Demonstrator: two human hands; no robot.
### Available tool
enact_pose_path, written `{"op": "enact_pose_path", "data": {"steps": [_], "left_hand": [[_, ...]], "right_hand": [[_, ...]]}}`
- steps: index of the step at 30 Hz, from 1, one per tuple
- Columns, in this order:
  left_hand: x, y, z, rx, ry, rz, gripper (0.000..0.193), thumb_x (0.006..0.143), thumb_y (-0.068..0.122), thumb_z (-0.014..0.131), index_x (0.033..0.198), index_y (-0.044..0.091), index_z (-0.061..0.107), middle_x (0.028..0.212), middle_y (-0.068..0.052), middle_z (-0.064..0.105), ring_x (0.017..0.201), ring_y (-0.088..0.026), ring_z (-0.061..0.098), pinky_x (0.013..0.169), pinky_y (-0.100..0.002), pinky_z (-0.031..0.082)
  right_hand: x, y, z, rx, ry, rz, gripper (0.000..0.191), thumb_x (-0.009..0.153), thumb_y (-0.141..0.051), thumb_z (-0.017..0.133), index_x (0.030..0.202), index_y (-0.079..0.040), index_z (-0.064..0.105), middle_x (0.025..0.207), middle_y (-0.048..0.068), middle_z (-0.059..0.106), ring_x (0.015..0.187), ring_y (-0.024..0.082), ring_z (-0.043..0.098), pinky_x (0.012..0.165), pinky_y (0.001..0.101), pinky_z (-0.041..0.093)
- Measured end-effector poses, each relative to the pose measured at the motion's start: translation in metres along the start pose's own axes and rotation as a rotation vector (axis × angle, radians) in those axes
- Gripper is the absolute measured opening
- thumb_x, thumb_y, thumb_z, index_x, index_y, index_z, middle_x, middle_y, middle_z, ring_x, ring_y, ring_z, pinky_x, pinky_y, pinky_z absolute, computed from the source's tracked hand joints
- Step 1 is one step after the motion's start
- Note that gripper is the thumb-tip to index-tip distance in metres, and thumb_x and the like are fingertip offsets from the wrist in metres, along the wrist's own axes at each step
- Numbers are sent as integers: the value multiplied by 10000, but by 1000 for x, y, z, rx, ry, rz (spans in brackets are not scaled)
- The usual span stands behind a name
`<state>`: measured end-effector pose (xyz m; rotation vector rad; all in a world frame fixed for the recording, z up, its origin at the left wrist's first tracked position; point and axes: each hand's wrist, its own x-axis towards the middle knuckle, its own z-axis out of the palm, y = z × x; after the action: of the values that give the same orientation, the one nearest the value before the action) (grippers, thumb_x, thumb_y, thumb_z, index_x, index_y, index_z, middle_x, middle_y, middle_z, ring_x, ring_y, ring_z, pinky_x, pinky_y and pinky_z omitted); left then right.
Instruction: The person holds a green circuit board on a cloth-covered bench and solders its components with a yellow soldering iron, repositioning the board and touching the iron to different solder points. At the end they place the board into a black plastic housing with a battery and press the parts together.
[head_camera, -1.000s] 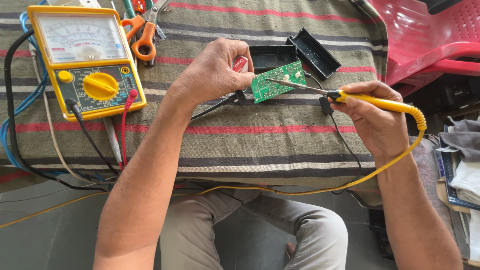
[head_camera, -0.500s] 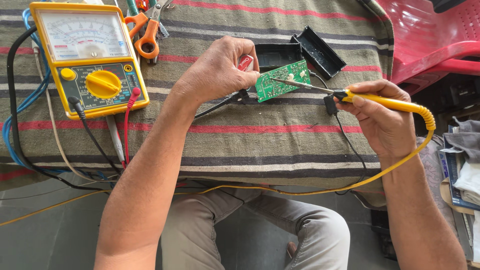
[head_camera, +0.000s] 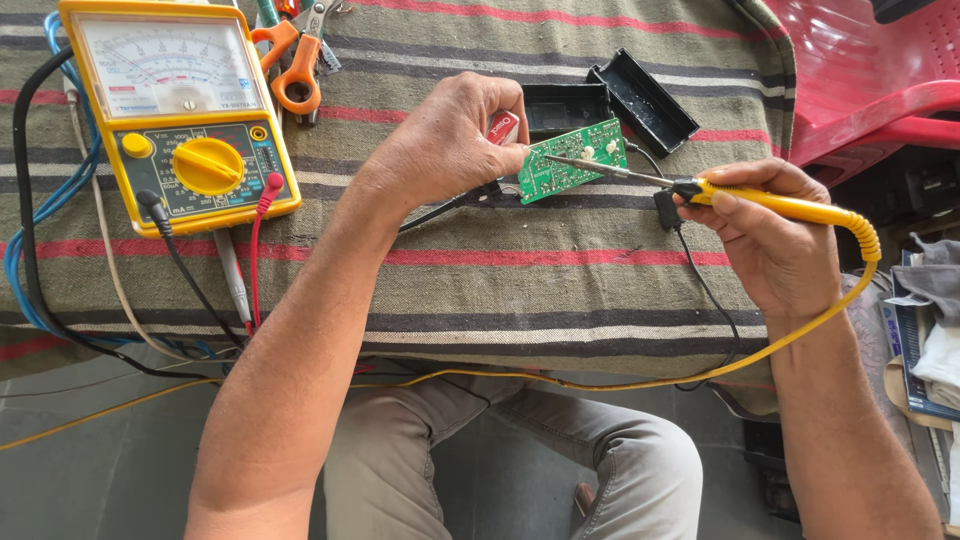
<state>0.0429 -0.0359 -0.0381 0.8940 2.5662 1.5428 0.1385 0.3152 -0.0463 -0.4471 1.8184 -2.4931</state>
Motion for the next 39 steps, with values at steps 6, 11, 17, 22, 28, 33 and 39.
{"op": "enact_pose_path", "data": {"steps": [6,11,17,22,28,33,39], "left_hand": [[0,1,2,49,11,27,99,773,122,788,837,75,729,743,-34,715,673,-95,689,599,-290,571],[0,2,4,59,20,29,81,766,107,771,829,77,731,735,-36,710,664,-101,686,595,-287,568],[1,0,5,49,21,22,74,760,97,766,824,81,731,721,-34,709,653,-95,686,578,-284,565],[2,0,7,55,27,16,78,748,88,767,818,87,733,697,-29,705,626,-90,677,558,-280,557],[2,0,8,67,28,-1,87,739,84,783,803,83,725,694,-30,698,629,-91,675,551,-284,552],[3,0,9,81,53,51,87,736,70,784,795,67,721,690,-32,693,638,-95,679,552,-290,548],[2,2,9,115,46,12,63,756,63,766,796,61,717,662,-45,682,618,-101,679,553,-302,551]], "right_hand": [[1,2,-1,-19,-2,-7,144,1059,124,612,1180,91,681,1171,217,716,1107,290,737,1027,428,630],[1,2,-1,-20,-6,-9,144,1060,130,611,1182,94,680,1172,216,715,1104,288,736,1025,428,631],[0,1,0,-20,-5,-14,148,1057,133,610,1183,98,679,1169,218,716,1101,292,738,1023,426,633],[0,1,-1,-10,-4,-11,151,1055,136,613,1186,101,680,1166,225,715,1101,302,740,1021,432,632],[0,2,-1,-21,-4,-13,150,1058,134,618,1187,94,684,1173,220,715,1104,301,739,1027,435,633],[-1,0,4,-67,-3,-21,163,1038,123,627,1182,81,690,1185,206,713,1100,286,737,1023,424,635],[-7,1,15,-243,-1,-123,152,1006,138,668,1136,68,704,1164,177,711,1067,221,727,1004,393,648]]}}
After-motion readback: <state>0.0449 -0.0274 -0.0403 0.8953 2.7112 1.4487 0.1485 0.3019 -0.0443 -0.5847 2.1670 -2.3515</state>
